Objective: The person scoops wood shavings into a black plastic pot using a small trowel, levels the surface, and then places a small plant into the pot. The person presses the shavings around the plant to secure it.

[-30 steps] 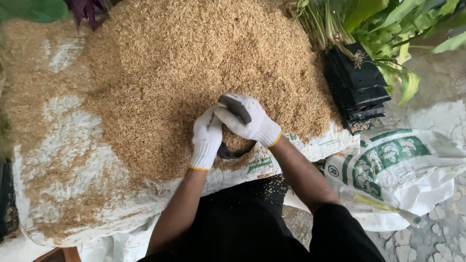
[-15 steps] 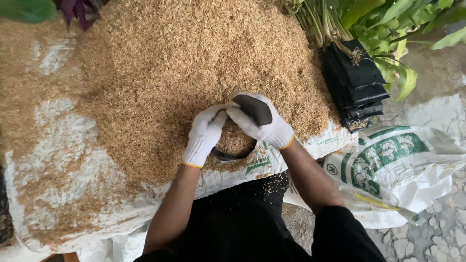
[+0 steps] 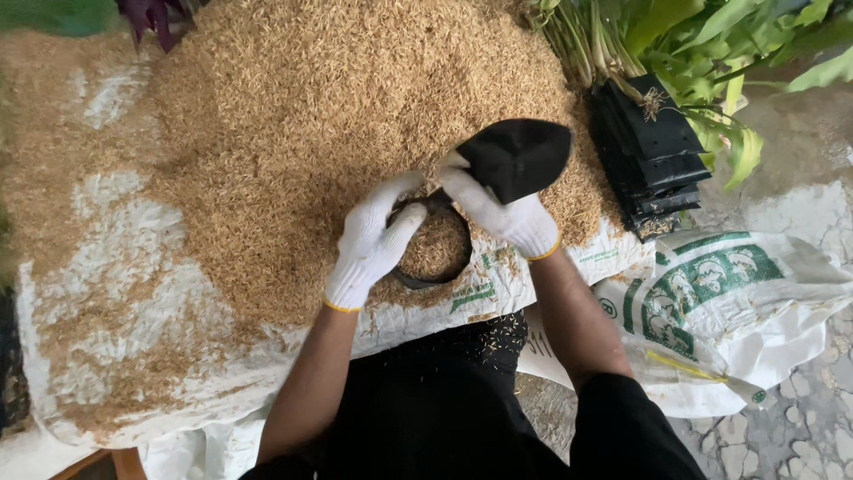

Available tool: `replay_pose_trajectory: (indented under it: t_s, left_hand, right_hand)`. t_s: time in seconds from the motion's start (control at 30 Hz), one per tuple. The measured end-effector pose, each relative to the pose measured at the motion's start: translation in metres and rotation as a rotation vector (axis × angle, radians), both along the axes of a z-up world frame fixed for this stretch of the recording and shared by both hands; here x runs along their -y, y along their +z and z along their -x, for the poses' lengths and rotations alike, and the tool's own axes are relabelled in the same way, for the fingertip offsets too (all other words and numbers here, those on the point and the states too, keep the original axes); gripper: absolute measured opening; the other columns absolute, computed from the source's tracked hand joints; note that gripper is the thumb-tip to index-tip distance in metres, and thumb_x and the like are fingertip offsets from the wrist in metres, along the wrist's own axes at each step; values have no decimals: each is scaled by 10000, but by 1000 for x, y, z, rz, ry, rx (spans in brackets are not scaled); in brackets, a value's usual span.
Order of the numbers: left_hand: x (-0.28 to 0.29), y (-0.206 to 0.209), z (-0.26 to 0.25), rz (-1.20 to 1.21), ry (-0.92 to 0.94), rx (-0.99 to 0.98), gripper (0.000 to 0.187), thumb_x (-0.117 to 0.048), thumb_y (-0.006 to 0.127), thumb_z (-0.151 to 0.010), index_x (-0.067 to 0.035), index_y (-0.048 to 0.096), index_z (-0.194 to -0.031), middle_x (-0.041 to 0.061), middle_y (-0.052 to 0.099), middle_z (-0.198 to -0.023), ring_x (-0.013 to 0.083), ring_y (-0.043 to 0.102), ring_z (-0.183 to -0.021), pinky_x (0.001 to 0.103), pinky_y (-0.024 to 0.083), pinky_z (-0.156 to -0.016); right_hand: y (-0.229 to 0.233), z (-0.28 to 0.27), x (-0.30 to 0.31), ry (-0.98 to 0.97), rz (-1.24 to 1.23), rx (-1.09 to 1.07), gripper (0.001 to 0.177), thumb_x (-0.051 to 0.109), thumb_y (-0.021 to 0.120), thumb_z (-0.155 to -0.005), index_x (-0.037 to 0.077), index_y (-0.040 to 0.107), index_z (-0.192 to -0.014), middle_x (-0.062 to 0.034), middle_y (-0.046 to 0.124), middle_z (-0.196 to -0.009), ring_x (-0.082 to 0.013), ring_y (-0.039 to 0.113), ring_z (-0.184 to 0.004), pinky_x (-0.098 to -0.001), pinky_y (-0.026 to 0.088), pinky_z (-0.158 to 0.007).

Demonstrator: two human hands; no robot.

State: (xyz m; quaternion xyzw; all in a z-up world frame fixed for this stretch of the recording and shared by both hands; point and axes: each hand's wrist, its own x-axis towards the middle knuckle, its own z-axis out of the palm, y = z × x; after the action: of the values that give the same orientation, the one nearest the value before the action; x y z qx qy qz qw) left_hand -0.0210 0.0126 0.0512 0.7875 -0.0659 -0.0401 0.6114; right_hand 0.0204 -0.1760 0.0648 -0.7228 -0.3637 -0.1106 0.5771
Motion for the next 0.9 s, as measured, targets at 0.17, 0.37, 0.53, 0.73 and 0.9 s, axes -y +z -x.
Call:
replay_pose_trajectory:
  t_s: [0.17, 0.37, 0.53, 0.73, 0.9]
  left_hand:
    - [8, 6, -15, -361, -179, 297, 400, -236, 717, -946, -97, 645, -1314, 209, 660, -1282, 436, 598, -1241, 590, 454, -1081]
    - [24, -10, -19, -601, 70, 204, 349, -369, 755, -917, -200, 695, -1216, 60, 721, -1102, 307, 689, -1112, 535, 499, -1041]
    - [12, -19, -9, -318, 5, 481, 349, -419, 760, -933, -203, 693, -1200, 56, 715, -1149, 329, 665, -1165, 616, 447, -1046]
    - [-15, -4, 5, -494, -69, -179, 640, -500, 598, -999, -330, 339, -1559, 129, 426, -1568, 473, 444, -1393, 771, 328, -1066]
    - [-21, 2, 14, -519, -106, -360, 698, -537, 551, -977, -376, 274, -1597, 111, 359, -1626, 456, 377, -1453, 747, 290, -1109]
  right_hand:
    - [-1, -2, -6, -126, -74, -179, 221, 39, 515, -955, -100, 612, -1098, -67, 549, -899, -116, 508, -885, -196, 466, -852]
    - [-18, 8, -17, -298, -203, -444, 361, 205, 820, -902, 62, 672, -1198, -119, 714, -1062, -214, 701, -996, -383, 584, -895]
    - [34, 32, -7, -343, -243, -499, 122, 153, 653, -997, 68, 662, -1084, -99, 719, -948, -206, 657, -912, -379, 519, -881]
    - [39, 56, 90, -653, 88, -743, 330, 125, 714, -940, -26, 571, -1196, -97, 551, -666, -143, 537, -440, -267, 431, -391]
    - [52, 91, 128, -565, 685, -1134, 296, 75, 632, -971, -106, 653, -1204, -234, 625, -715, -227, 559, -487, -316, 423, -417]
